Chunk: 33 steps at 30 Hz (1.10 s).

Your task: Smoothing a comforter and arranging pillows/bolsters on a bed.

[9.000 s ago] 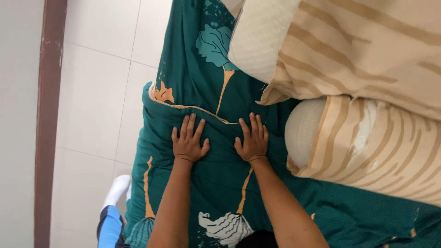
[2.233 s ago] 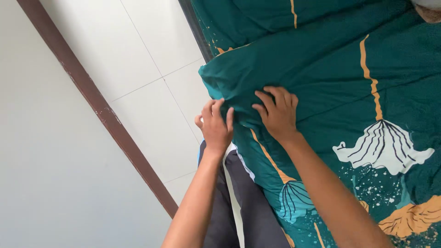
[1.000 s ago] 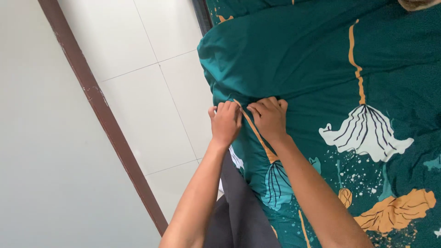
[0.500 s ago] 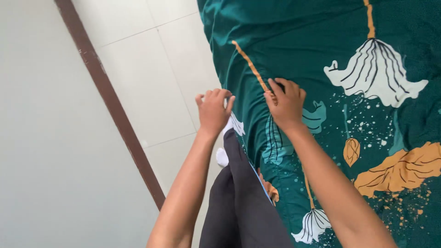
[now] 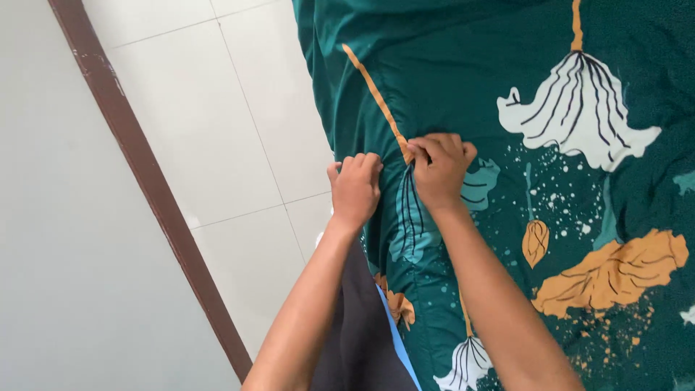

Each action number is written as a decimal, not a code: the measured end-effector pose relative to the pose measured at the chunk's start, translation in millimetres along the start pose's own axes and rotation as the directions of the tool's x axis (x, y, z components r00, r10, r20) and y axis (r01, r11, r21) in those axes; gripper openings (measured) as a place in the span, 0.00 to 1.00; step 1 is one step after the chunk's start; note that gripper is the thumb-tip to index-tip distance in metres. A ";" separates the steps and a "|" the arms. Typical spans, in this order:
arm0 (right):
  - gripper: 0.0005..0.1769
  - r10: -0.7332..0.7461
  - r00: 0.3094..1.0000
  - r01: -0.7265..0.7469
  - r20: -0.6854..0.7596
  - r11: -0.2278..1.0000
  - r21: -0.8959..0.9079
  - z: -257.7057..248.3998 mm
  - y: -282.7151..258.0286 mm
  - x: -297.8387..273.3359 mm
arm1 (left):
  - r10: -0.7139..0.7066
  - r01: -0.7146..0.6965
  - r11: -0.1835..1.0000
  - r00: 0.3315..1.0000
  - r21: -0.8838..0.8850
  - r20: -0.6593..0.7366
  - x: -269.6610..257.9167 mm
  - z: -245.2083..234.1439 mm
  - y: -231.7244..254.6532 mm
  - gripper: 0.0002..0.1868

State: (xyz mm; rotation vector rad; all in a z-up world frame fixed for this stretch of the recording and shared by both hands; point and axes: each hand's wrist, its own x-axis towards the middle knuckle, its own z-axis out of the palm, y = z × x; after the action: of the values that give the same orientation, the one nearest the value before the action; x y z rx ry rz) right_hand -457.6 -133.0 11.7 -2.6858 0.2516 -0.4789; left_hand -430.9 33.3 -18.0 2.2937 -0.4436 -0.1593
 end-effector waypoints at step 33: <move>0.30 0.000 0.996 0.008 0.094 0.996 -0.089 -26.7 -2.2 -95.2 | 0.058 -0.058 0.996 0.998 0.069 0.002 -75.8 2.6 29.1 0.16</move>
State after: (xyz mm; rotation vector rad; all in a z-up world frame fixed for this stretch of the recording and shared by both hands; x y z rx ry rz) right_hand -555.1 -117.5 7.7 -2.7874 0.2458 -0.3491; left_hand -509.8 40.6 -0.4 2.3454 -0.5230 -0.1162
